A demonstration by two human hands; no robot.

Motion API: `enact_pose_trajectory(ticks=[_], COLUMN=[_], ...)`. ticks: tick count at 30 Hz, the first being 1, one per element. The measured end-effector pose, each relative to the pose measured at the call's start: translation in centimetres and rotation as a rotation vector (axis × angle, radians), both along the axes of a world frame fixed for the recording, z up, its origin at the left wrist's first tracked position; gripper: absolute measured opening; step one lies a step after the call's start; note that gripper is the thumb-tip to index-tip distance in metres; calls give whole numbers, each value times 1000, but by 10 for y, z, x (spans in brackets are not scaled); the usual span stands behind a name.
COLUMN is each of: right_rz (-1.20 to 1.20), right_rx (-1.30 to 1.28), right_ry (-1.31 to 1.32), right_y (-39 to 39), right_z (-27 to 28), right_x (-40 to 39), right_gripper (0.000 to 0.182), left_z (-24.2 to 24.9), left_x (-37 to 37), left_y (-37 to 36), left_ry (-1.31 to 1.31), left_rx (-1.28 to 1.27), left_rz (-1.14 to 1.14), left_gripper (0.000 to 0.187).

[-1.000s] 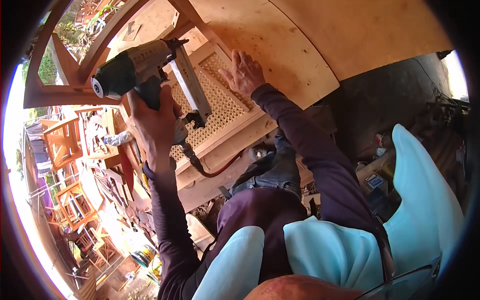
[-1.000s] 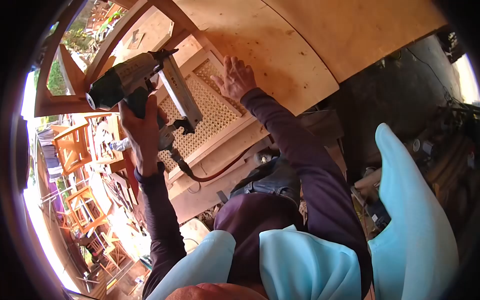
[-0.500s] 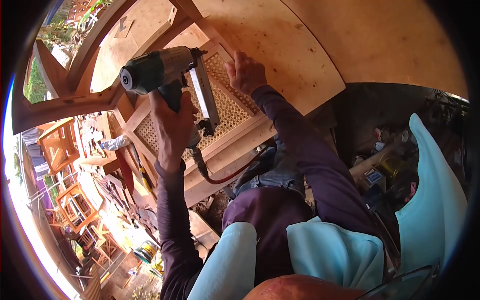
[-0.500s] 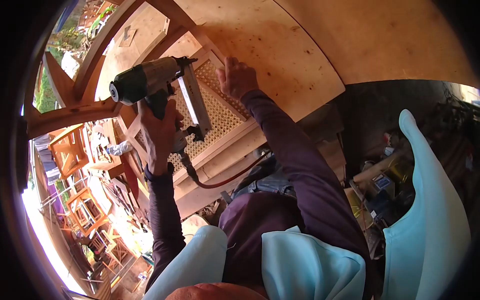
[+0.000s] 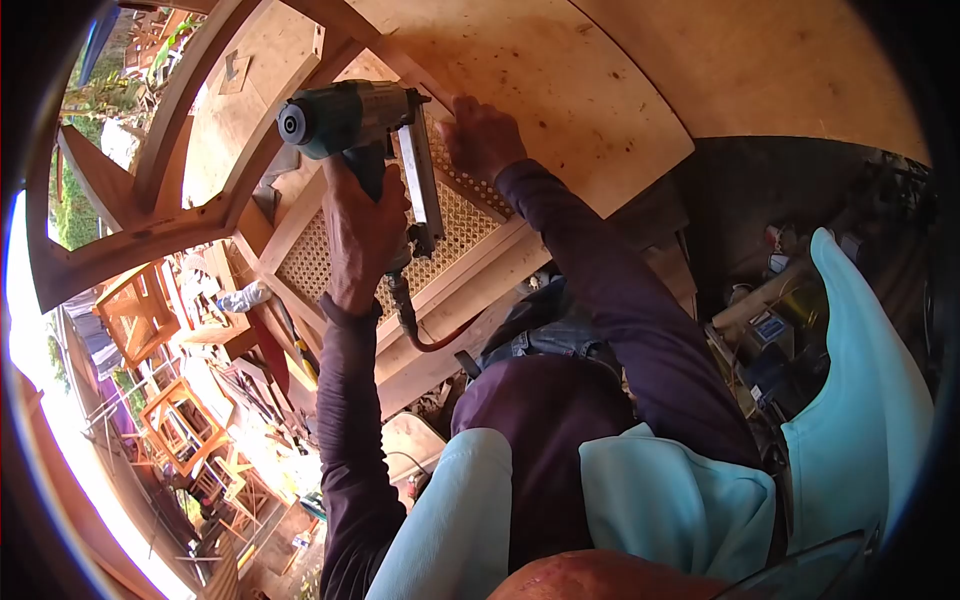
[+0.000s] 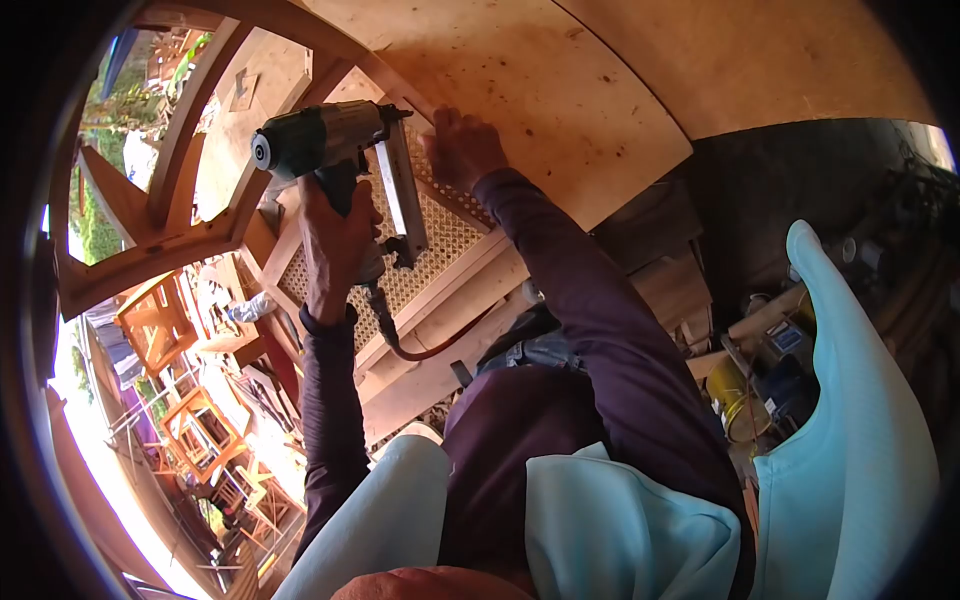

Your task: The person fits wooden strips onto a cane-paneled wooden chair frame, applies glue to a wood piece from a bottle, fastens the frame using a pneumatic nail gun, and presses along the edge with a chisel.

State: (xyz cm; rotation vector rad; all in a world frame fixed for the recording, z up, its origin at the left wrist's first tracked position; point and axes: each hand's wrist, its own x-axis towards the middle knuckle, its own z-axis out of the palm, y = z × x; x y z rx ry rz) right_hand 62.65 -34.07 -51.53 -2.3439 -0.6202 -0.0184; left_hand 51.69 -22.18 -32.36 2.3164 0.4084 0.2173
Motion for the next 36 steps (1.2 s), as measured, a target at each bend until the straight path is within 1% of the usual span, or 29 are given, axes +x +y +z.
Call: enact_pose_trajectory(ticks=[2, 8, 11, 13, 17, 19, 20, 22, 25, 26, 28, 30, 33, 36], right_rz=[2, 3, 10, 14, 6, 5, 12, 20, 20, 17, 15, 22, 42, 34], right_rx=[0, 18, 39, 49, 62, 58, 67, 73, 65, 62, 53, -22, -3, 19], right_ry=[2, -12, -14, -13, -41, -43, -39, -39, -52, -72, -91, -67, -44, -76], right_y=[-1, -2, -3, -3, -2, 0, -1, -1, -5, -8, -12, -12, -12, -13], right_z=[1, 3, 3, 3, -2, -4, -4, -5, -4, -3, -2, 1, -2, -2], right_x=[2, 2, 0, 1, 1, 1, 1, 4, 0, -3, -7, -7, -5, -6], right_gripper=[44, 43, 42, 41, 39, 39, 39, 39, 41, 38, 35, 35, 35, 35], left_z=[-1, -9, -7, -13, -11, -8, -8, -10, -5, -6, -9, -3, 3, 2], left_x=[0, -2, -4, -1, 10, 11, 11, 12, 12, 11, 9, 10, 10, 13], left_y=[0, 4, -2, 0, -2, 2, 6, 13, 10, 9, 3, -7, -7, -1], left_ry=[9, -23, 26, -17, -19, 20, 22, 90, 88, 86, 17, 38, 78, 101], left_rx=[-18, 77, 57, 244, 231, 116, 119, -53, -36, -39, 167, 126, 75, 45], left_rz=[10, -26, 3, -34, -50, -26, -25, 20, 1, 5, -56, -45, -29, -24], left_gripper=[38, 41, 45, 52, 57, 58, 58, 57, 58, 58, 58, 60, 62, 64])
